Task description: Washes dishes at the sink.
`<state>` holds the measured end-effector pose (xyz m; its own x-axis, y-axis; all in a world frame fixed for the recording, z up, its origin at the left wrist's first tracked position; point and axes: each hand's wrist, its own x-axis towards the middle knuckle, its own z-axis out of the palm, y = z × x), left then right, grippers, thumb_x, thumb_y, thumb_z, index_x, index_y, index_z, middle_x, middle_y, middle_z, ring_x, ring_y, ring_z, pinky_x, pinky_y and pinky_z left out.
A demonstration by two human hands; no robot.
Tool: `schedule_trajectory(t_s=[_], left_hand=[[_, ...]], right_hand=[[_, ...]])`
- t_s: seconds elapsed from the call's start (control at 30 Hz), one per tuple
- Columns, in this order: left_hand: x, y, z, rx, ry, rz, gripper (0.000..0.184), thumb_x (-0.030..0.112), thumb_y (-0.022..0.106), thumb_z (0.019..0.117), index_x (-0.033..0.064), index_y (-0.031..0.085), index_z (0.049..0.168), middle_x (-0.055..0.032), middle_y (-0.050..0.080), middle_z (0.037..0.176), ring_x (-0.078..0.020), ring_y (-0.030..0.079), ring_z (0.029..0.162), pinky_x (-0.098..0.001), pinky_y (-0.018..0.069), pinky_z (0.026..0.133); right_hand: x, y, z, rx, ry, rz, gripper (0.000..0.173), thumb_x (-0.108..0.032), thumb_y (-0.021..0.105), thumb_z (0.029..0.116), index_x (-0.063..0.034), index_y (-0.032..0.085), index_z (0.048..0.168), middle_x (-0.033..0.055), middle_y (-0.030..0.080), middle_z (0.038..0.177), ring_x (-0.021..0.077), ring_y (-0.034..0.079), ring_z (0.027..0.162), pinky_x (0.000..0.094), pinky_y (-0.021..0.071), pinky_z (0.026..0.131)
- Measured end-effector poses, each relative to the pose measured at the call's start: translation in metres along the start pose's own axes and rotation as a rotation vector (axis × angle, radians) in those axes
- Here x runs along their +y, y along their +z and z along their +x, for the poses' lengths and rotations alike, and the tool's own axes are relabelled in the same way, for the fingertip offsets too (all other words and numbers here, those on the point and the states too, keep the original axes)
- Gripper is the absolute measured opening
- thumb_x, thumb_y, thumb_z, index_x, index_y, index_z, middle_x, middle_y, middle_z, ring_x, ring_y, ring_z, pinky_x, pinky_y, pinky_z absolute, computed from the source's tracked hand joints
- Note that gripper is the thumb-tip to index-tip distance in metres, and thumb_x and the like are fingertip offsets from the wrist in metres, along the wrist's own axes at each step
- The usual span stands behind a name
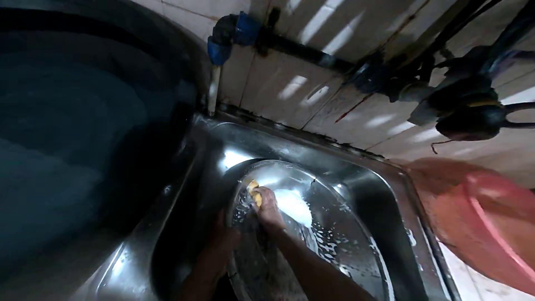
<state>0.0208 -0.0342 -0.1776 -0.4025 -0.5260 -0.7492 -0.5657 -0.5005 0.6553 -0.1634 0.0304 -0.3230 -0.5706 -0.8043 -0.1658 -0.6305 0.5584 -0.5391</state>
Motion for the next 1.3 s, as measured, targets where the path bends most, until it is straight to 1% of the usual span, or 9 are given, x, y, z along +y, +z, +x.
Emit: schedule_trajectory(t_s=[0.17, 0.37, 0.53, 0.7, 0.87, 1.03, 1.1, 1.17, 1.3], left_hand=[[-0.002, 0.002, 0.003, -0.004, 0.008, 0.044, 0.078, -0.004, 0.064, 0.0901, 0.0103, 0.031, 0.160, -0.0223, 0.053, 0.141, -0.0288, 0.059, 0.118, -0.0430, 0.0513, 0.095], [-0.009, -0.001, 0.009, 0.028, 0.057, -0.036, 0.072, -0.002, 0.063, 0.0909, 0.0076, 0.035, 0.157, -0.0215, 0.054, 0.139, -0.0269, 0.060, 0.117, -0.0414, 0.0525, 0.094], [-0.011, -0.002, 0.009, 0.111, 0.053, -0.104, 0.073, -0.003, 0.060, 0.0931, 0.0060, 0.029, 0.159, -0.0244, 0.051, 0.143, -0.0301, 0.057, 0.122, -0.0430, 0.0514, 0.097], [-0.010, -0.001, 0.012, 0.180, 0.057, -0.075, 0.074, -0.003, 0.061, 0.0921, 0.0096, 0.031, 0.159, -0.0230, 0.053, 0.141, -0.0300, 0.060, 0.118, -0.0437, 0.0528, 0.094], [-0.007, 0.000, 0.006, 0.174, 0.061, 0.006, 0.075, 0.000, 0.063, 0.0929, 0.0083, 0.029, 0.159, -0.0239, 0.055, 0.138, -0.0309, 0.060, 0.119, -0.0450, 0.0524, 0.096], [-0.015, 0.002, 0.012, 0.236, 0.155, -0.019, 0.067, -0.001, 0.067, 0.0896, 0.0044, 0.041, 0.151, -0.0213, 0.061, 0.126, -0.0267, 0.064, 0.105, -0.0417, 0.0554, 0.087], [-0.014, 0.001, 0.011, 0.263, 0.166, -0.028, 0.062, 0.000, 0.069, 0.0914, 0.0014, 0.045, 0.149, -0.0221, 0.061, 0.128, -0.0276, 0.063, 0.110, -0.0428, 0.0545, 0.092], [-0.014, -0.002, 0.010, 0.271, 0.167, -0.024, 0.066, -0.004, 0.067, 0.0878, 0.0027, 0.045, 0.150, -0.0220, 0.058, 0.136, -0.0287, 0.060, 0.119, -0.0442, 0.0516, 0.098], [-0.014, 0.001, 0.012, 0.257, 0.143, -0.015, 0.068, -0.005, 0.065, 0.0894, 0.0050, 0.042, 0.153, -0.0216, 0.058, 0.135, -0.0290, 0.061, 0.115, -0.0438, 0.0531, 0.093]], right_hand=[[0.017, -0.037, 0.028, 0.339, 0.532, 0.204, 0.050, -0.017, 0.065, 0.1002, 0.0055, 0.051, 0.142, 0.0325, 0.050, 0.145, 0.0471, 0.046, 0.138, 0.0586, 0.0372, 0.115], [-0.071, 0.022, -0.029, 0.100, 0.291, 0.861, 0.061, -0.002, 0.067, 0.0934, 0.0071, 0.038, 0.146, 0.0256, 0.060, 0.127, 0.0256, 0.065, 0.106, 0.0401, 0.0554, 0.092], [-0.037, -0.035, -0.103, -0.671, -0.059, 0.132, 0.053, -0.012, 0.069, 0.0936, 0.0038, 0.053, 0.142, 0.0270, 0.050, 0.147, 0.0400, 0.049, 0.137, 0.0527, 0.0376, 0.117], [0.056, -0.056, -0.071, -0.243, 0.192, -0.299, 0.050, -0.020, 0.058, 0.1003, 0.0031, 0.052, 0.144, 0.0282, 0.053, 0.145, 0.0434, 0.048, 0.139, 0.0540, 0.0378, 0.117], [0.004, -0.039, 0.015, 0.064, 0.414, -0.127, 0.057, -0.022, 0.059, 0.1020, 0.0044, 0.043, 0.149, 0.0312, 0.040, 0.154, 0.0482, 0.041, 0.142, 0.0603, 0.0366, 0.115], [-0.089, 0.012, -0.032, -0.067, 0.140, 0.250, 0.054, -0.015, 0.068, 0.0934, 0.0062, 0.053, 0.141, 0.0301, 0.054, 0.141, 0.0433, 0.052, 0.132, 0.0549, 0.0423, 0.111], [-0.086, -0.006, -0.080, -0.404, 0.184, 0.298, 0.056, -0.015, 0.067, 0.0954, 0.0067, 0.049, 0.144, 0.0288, 0.053, 0.143, 0.0382, 0.054, 0.131, 0.0476, 0.0436, 0.112], [-0.039, -0.043, -0.112, -0.739, 0.115, 0.081, 0.060, -0.020, 0.065, 0.1002, -0.0019, 0.042, 0.153, 0.0230, 0.041, 0.158, 0.0366, 0.046, 0.142, 0.0492, 0.0381, 0.118], [0.059, -0.126, -0.086, -0.729, 0.125, -0.688, 0.049, -0.023, 0.055, 0.1040, -0.0083, 0.050, 0.150, 0.0246, 0.043, 0.156, 0.0491, 0.036, 0.145, 0.0695, 0.0280, 0.115]])
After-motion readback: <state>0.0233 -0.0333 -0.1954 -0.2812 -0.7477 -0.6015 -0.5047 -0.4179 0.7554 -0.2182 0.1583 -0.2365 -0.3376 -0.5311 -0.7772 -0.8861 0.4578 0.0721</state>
